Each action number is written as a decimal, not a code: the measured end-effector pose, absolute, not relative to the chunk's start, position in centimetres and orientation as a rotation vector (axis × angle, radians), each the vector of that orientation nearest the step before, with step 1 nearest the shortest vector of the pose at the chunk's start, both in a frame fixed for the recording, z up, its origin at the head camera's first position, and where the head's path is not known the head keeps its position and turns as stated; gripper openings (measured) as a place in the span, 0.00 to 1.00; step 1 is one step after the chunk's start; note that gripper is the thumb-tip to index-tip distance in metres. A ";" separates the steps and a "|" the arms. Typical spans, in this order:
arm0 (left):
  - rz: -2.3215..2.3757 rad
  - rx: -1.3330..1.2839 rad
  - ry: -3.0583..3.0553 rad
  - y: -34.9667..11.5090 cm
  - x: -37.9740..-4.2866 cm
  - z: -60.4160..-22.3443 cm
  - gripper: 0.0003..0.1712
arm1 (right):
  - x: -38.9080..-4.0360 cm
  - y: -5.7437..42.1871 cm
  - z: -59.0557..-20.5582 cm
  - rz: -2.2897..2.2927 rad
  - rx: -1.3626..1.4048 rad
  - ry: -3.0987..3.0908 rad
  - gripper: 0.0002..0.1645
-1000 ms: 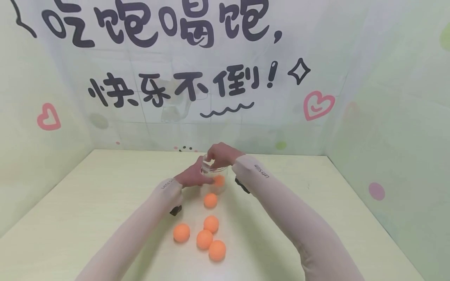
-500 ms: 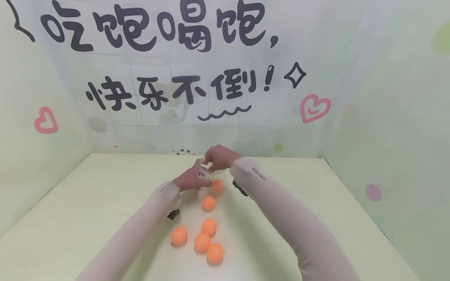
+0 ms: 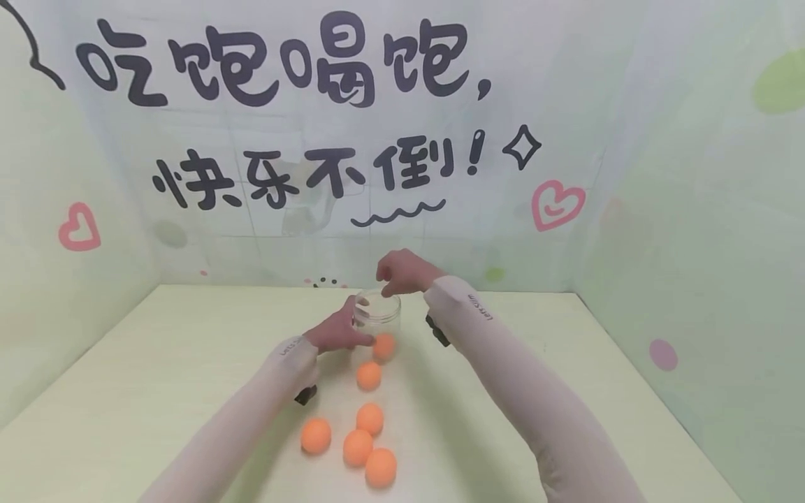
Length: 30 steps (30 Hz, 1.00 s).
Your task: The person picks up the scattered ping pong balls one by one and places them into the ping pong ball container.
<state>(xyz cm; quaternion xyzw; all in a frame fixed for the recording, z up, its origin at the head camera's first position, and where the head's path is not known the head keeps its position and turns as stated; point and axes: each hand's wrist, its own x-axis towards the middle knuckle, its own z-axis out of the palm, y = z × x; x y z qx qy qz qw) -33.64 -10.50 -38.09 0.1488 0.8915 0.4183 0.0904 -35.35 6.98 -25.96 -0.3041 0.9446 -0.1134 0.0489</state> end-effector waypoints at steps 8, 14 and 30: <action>1.230 0.417 2.641 -10.3 -33.4 -38.0 0.51 | -35.2 9.1 -25.6 -0.308 -0.855 2.887 0.16; 1.213 0.408 2.669 -10.3 -33.4 -38.1 0.50 | -35.0 10.1 -26.2 -0.304 -0.837 2.883 0.17; 1.215 0.354 2.648 -10.4 -33.8 -38.3 0.51 | -33.7 11.1 -28.8 -0.213 -0.907 2.874 0.16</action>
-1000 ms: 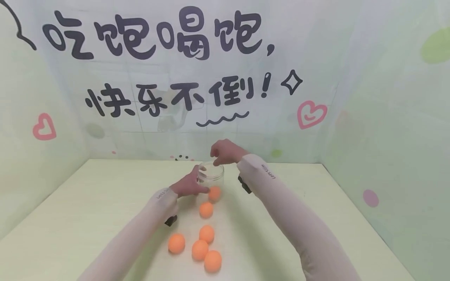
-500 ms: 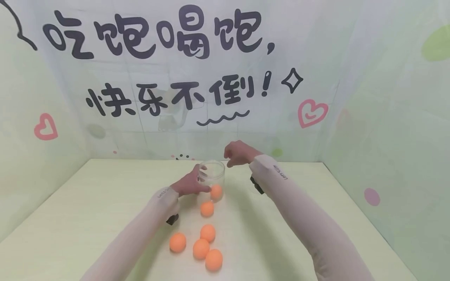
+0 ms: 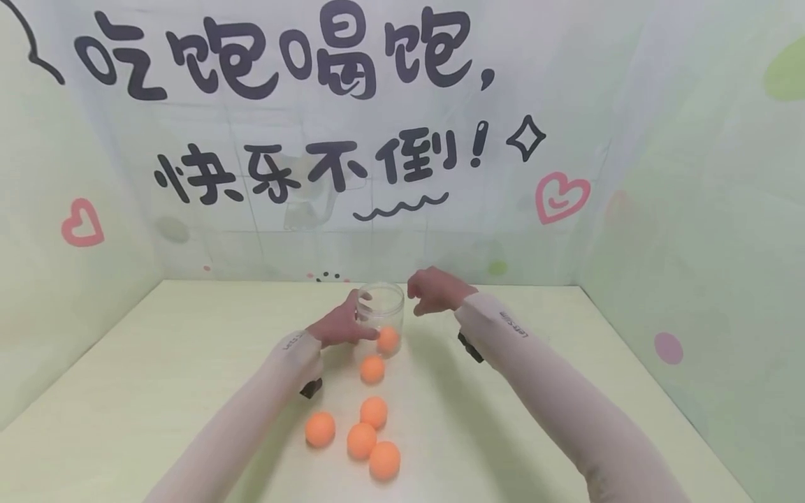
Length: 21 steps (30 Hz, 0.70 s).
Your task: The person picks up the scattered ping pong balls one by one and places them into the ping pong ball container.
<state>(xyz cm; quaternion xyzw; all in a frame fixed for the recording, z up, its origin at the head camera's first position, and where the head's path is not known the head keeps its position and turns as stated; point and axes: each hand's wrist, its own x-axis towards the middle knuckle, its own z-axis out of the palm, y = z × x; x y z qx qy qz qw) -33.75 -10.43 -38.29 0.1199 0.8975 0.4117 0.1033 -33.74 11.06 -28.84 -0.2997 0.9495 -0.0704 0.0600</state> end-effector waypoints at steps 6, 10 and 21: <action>1.240 0.364 2.639 -10.8 -33.5 -39.1 0.51 | -32.7 11.2 -31.2 -0.291 -0.971 2.832 0.15; 1.235 0.375 2.649 -11.1 -33.1 -38.8 0.51 | -32.1 11.2 -32.4 -0.325 -1.023 2.801 0.14; 1.268 0.382 2.614 -10.6 -33.0 -38.0 0.49 | -27.5 10.7 -34.8 -0.380 -1.183 2.636 0.16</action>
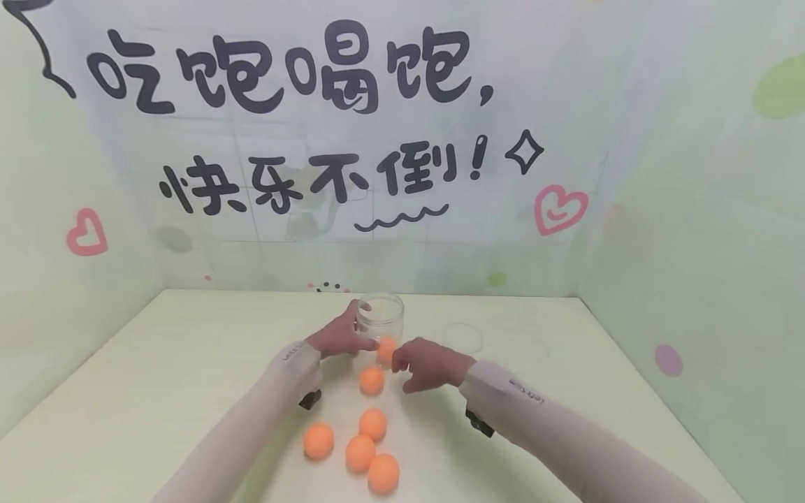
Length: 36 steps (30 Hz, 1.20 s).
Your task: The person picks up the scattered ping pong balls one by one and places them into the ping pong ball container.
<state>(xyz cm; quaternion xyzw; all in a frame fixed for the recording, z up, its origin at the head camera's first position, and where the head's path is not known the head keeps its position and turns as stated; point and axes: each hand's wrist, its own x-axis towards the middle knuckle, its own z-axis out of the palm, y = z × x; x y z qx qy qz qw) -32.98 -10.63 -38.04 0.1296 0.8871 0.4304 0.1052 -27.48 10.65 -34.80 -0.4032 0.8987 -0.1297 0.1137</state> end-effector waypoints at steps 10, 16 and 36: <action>1.253 0.432 2.685 -10.4 -32.9 -37.8 0.51 | -24.8 9.4 -35.1 -0.382 -1.352 2.546 0.21; 1.249 0.405 2.667 -10.6 -33.2 -38.3 0.50 | -23.8 8.4 -35.5 -0.334 -1.487 2.492 0.22; 1.255 0.387 2.631 -10.5 -33.4 -38.6 0.47 | -23.2 7.3 -36.8 -0.222 -1.574 2.464 0.22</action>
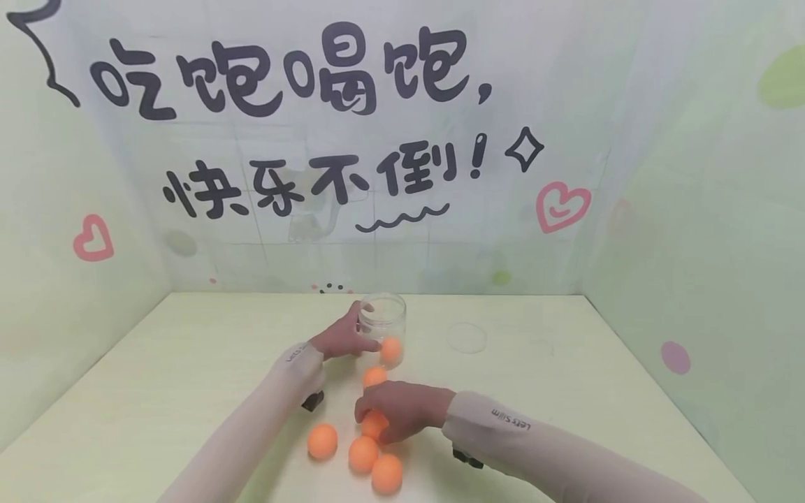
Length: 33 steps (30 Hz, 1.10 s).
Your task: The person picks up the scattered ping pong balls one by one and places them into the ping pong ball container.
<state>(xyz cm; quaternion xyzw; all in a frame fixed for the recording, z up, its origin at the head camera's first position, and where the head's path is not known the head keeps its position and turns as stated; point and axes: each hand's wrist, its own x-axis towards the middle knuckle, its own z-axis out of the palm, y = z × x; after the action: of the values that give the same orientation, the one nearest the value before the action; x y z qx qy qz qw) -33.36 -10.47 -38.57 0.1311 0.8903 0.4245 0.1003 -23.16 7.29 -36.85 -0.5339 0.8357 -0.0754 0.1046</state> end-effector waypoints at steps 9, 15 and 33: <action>1.243 0.381 2.663 -10.5 -33.1 -38.3 0.47 | -23.3 7.2 -37.0 -0.225 -1.668 2.424 0.21; 1.254 0.409 2.674 -10.6 -33.3 -38.2 0.47 | -23.5 7.7 -36.8 -0.233 -1.558 2.468 0.21; 1.258 0.363 2.605 -10.6 -33.2 -38.3 0.49 | -23.9 9.4 -36.2 -0.220 -1.448 2.481 0.20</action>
<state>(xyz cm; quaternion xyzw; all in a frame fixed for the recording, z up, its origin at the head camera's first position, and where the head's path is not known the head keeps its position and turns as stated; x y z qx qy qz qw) -33.22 -10.64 -38.33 0.1238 0.8878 0.4287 0.1125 -23.88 9.40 -36.23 -0.4984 0.8539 -0.0757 0.1297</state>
